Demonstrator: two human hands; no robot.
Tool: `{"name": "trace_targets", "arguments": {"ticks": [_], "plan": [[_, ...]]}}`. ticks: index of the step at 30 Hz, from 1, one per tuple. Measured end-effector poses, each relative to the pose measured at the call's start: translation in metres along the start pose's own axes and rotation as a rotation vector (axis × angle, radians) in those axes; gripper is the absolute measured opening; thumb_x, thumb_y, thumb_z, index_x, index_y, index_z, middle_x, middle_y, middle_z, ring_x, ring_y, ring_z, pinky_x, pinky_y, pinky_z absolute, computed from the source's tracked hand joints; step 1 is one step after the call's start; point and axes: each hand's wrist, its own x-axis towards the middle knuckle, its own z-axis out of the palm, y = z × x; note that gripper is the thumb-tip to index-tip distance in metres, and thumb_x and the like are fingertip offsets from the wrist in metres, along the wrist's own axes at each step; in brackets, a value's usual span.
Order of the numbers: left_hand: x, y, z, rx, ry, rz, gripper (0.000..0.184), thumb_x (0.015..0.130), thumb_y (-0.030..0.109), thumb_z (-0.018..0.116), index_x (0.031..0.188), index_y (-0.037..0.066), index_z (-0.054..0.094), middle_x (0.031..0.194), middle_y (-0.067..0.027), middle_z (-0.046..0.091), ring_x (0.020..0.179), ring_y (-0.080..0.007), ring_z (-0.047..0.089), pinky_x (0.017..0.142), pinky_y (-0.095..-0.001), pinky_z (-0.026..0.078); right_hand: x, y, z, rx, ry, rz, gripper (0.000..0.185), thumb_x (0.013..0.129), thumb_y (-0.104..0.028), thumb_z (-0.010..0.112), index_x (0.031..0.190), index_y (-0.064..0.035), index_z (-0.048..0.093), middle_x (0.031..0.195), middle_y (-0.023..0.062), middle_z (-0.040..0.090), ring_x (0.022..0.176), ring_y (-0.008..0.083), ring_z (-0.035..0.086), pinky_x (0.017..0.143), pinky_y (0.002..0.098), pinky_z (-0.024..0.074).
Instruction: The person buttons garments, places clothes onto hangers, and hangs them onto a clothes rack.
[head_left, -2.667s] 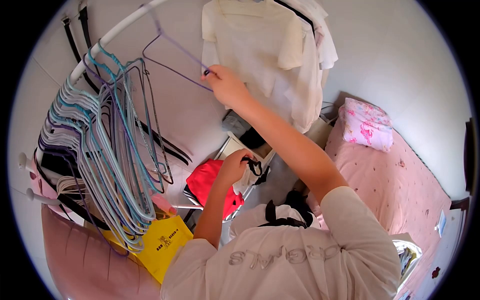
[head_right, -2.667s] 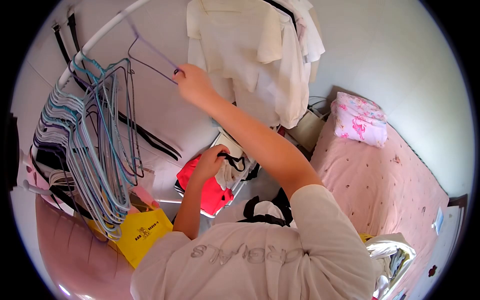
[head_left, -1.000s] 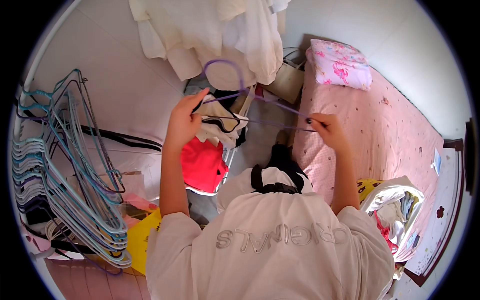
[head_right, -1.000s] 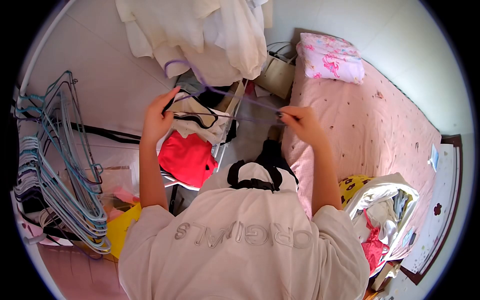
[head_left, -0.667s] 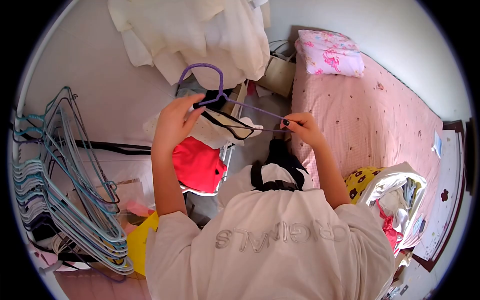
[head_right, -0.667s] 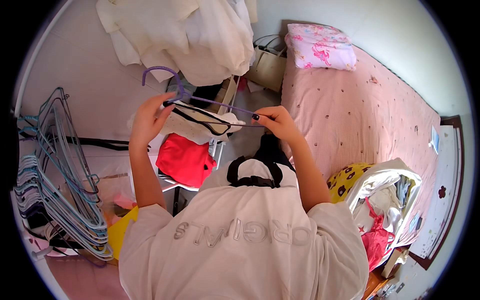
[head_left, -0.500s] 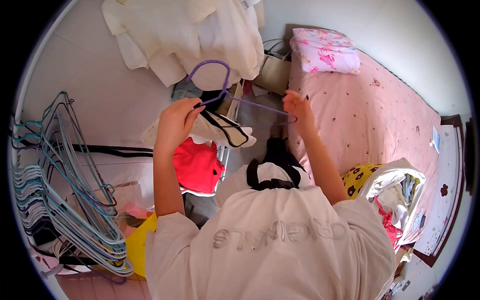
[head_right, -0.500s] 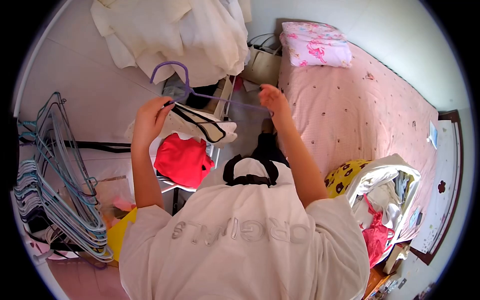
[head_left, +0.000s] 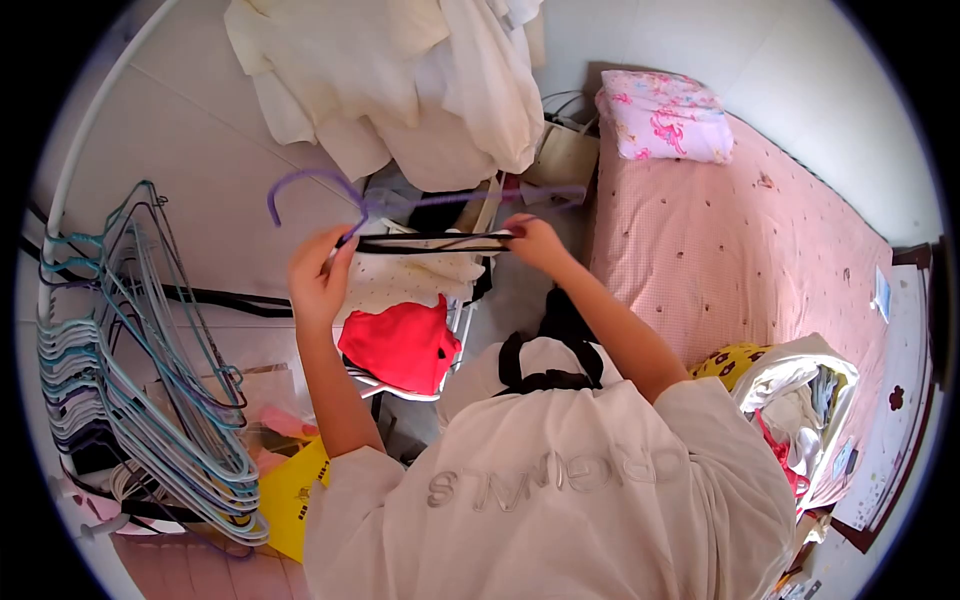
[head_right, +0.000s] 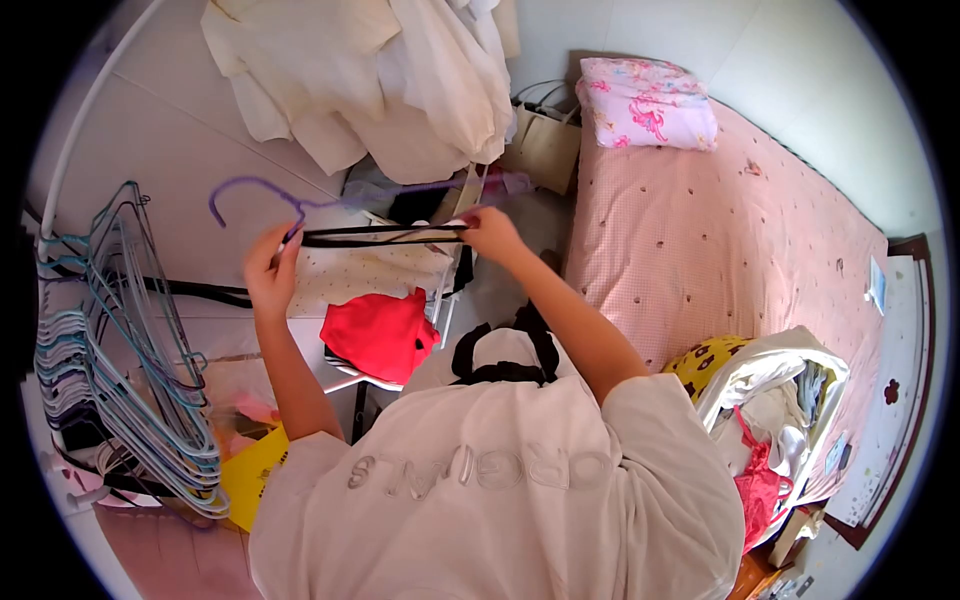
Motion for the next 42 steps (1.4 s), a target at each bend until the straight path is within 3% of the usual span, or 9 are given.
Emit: {"name": "trace_targets", "arguments": {"ticks": [7,15,19,21,24,27,28,31,42], "plan": [[-0.021,-0.020,0.004,0.079,0.056,0.043,0.011,0.074,0.004,0.064,0.084,0.000,0.062,0.059,-0.0079,0.052,0.047,-0.0142,0.044,0.045,-0.0253,0.033,0.021,-0.034,-0.104,-0.002,-0.063,-0.004,0.017,0.066,-0.009,0.062,0.081,-0.0024,0.059,0.058,0.0028,0.053,0.052,0.0123,0.048,0.049,0.0266,0.0380],[-0.027,-0.008,0.045,0.182,0.042,0.120,0.016,0.072,0.009,0.067,0.086,0.003,0.062,0.060,-0.0095,0.053,0.050,-0.0229,0.049,0.047,-0.0299,0.039,-0.009,-0.090,-0.137,-0.137,-0.011,0.008,0.020,0.065,-0.010,0.058,0.084,-0.0019,0.058,0.060,0.0058,0.055,0.054,0.0143,0.052,0.053,0.0271,0.0413],[-0.020,0.020,0.077,0.129,0.030,0.123,0.015,0.074,0.006,0.064,0.088,0.001,0.062,0.063,-0.0103,0.055,0.050,-0.0204,0.050,0.048,-0.0285,0.040,-0.035,-0.128,-0.094,-0.174,0.016,-0.258,0.028,0.067,-0.007,0.057,0.094,-0.0025,0.055,0.057,0.0039,0.050,0.052,0.0145,0.048,0.051,0.0284,0.0394],[-0.016,0.023,0.079,0.050,0.031,0.082,0.014,0.076,0.004,0.063,0.089,0.000,0.062,0.066,-0.0107,0.057,0.051,-0.0177,0.051,0.050,-0.0270,0.040,-0.047,-0.157,-0.104,-0.042,-0.268,-0.195,0.037,0.067,-0.009,0.060,0.103,-0.0047,0.053,0.072,0.0067,0.056,0.065,0.0157,0.052,0.059,0.0308,0.0416],[-0.011,0.017,0.071,-0.088,0.052,-0.002,0.013,0.076,0.004,0.062,0.088,-0.001,0.062,0.067,-0.0099,0.059,0.052,-0.0149,0.052,0.050,-0.0249,0.041,-0.044,-0.147,-0.136,-0.128,0.006,-0.592,0.039,0.069,-0.015,0.063,0.107,-0.0088,0.053,0.098,0.0126,0.058,0.090,0.0267,0.055,0.075,0.0362,0.0439],[-0.009,0.014,0.064,-0.177,0.060,-0.031,0.012,0.076,0.005,0.063,0.085,-0.002,0.062,0.066,-0.0093,0.059,0.052,-0.0148,0.053,0.049,-0.0244,0.040,-0.026,-0.132,-0.150,-0.484,0.227,-0.837,0.037,0.071,-0.014,0.065,0.106,-0.0096,0.054,0.106,0.0114,0.054,0.094,0.0272,0.051,0.076,0.0359,0.0424],[-0.005,0.014,0.065,-0.188,0.073,-0.007,0.012,0.076,0.005,0.063,0.086,-0.002,0.062,0.067,-0.0094,0.059,0.052,-0.0145,0.052,0.049,-0.0242,0.040,-0.019,-0.127,-0.151,-0.443,0.121,-0.910,0.027,0.073,-0.014,0.063,0.099,-0.0083,0.057,0.092,0.0119,0.057,0.082,0.0276,0.054,0.068,0.0361,0.0428],[0.002,0.002,0.061,-0.149,0.077,-0.039,0.013,0.077,0.006,0.062,0.086,-0.003,0.061,0.069,-0.0098,0.060,0.053,-0.0141,0.051,0.051,-0.0237,0.041,-0.020,-0.125,-0.152,-0.474,-0.030,-0.552,0.018,0.075,-0.015,0.061,0.090,-0.0052,0.058,0.075,0.0129,0.057,0.071,0.0293,0.055,0.061,0.0377,0.0421],[-0.005,-0.026,0.043,0.036,0.070,-0.027,0.010,0.078,0.009,0.061,0.081,-0.001,0.058,0.068,-0.0112,0.056,0.054,-0.0209,0.049,0.052,-0.0288,0.040,-0.014,-0.118,-0.152,-0.277,0.036,-0.465,0.014,0.076,-0.015,0.060,0.082,-0.0027,0.059,0.064,0.0151,0.054,0.059,0.0295,0.052,0.055,0.0346,0.0404]]}}
